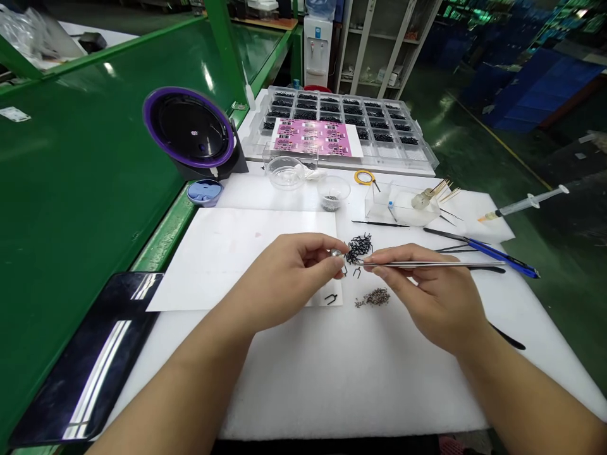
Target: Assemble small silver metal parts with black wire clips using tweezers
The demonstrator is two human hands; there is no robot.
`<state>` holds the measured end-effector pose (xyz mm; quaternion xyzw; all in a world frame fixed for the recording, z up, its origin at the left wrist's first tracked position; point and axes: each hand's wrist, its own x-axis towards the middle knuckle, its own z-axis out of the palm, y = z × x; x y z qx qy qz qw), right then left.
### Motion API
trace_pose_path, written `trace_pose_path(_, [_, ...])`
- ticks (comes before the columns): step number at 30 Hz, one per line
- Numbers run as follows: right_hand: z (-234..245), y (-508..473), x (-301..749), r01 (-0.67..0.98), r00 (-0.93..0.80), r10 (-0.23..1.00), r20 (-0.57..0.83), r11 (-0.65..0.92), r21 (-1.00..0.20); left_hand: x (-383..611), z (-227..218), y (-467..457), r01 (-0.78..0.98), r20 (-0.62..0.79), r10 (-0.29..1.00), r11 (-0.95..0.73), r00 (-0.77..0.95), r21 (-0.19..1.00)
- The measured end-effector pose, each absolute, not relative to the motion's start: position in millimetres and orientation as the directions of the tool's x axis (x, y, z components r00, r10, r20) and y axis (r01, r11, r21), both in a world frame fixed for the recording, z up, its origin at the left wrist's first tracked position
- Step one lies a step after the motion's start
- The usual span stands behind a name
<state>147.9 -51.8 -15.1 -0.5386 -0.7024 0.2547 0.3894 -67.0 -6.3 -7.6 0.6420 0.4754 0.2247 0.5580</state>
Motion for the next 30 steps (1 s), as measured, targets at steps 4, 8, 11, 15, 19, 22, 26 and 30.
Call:
trace_pose_path(4, [-10.3, -55.6, 151.4, 0.539, -0.143, 0.921, 0.363, 0.38, -0.752, -61.9, -11.1, -7.8, 0.404, -0.286, 0.816, 0.072, 0.502, 0.912])
trace_pose_path(8, [-9.3, -60.6, 151.8, 0.509, -0.192, 0.912, 0.362, 0.408, -0.758, -57.6, -10.4, -9.1, 0.446, -0.287, 0.783, 0.014, 0.552, 0.895])
trace_pose_path(11, [-10.1, -62.2, 150.6, 0.473, -0.225, 0.906, 0.359, 0.423, -0.773, -55.7, -8.8, -9.9, 0.453, -0.276, 0.762, -0.025, 0.585, 0.891])
trace_pose_path(15, [-11.6, -61.3, 148.0, 0.459, -0.244, 0.908, 0.339, 0.416, -0.785, -54.7, -8.3, -10.9, 0.461, -0.267, 0.75, -0.057, 0.605, 0.886])
trace_pose_path(19, [-12.1, -60.6, 147.6, 0.478, -0.227, 0.914, 0.336, 0.405, -0.779, -54.5, -7.9, -11.5, 0.467, -0.274, 0.748, -0.055, 0.605, 0.882])
trace_pose_path(22, [-13.2, -60.5, 148.9, 0.461, -0.243, 0.899, 0.364, 0.437, -0.772, -54.1, -7.5, -11.5, 0.489, -0.291, 0.751, -0.049, 0.592, 0.871])
trace_pose_path(26, [-15.2, -59.9, 150.3, 0.454, -0.256, 0.89, 0.377, 0.455, -0.766, -54.0, -8.3, -11.7, 0.502, -0.286, 0.757, -0.063, 0.587, 0.862])
trace_pose_path(30, [-15.5, -59.3, 150.5, 0.457, -0.266, 0.888, 0.376, 0.459, -0.762, -54.6, -9.1, -11.8, 0.516, -0.304, 0.753, -0.056, 0.584, 0.855])
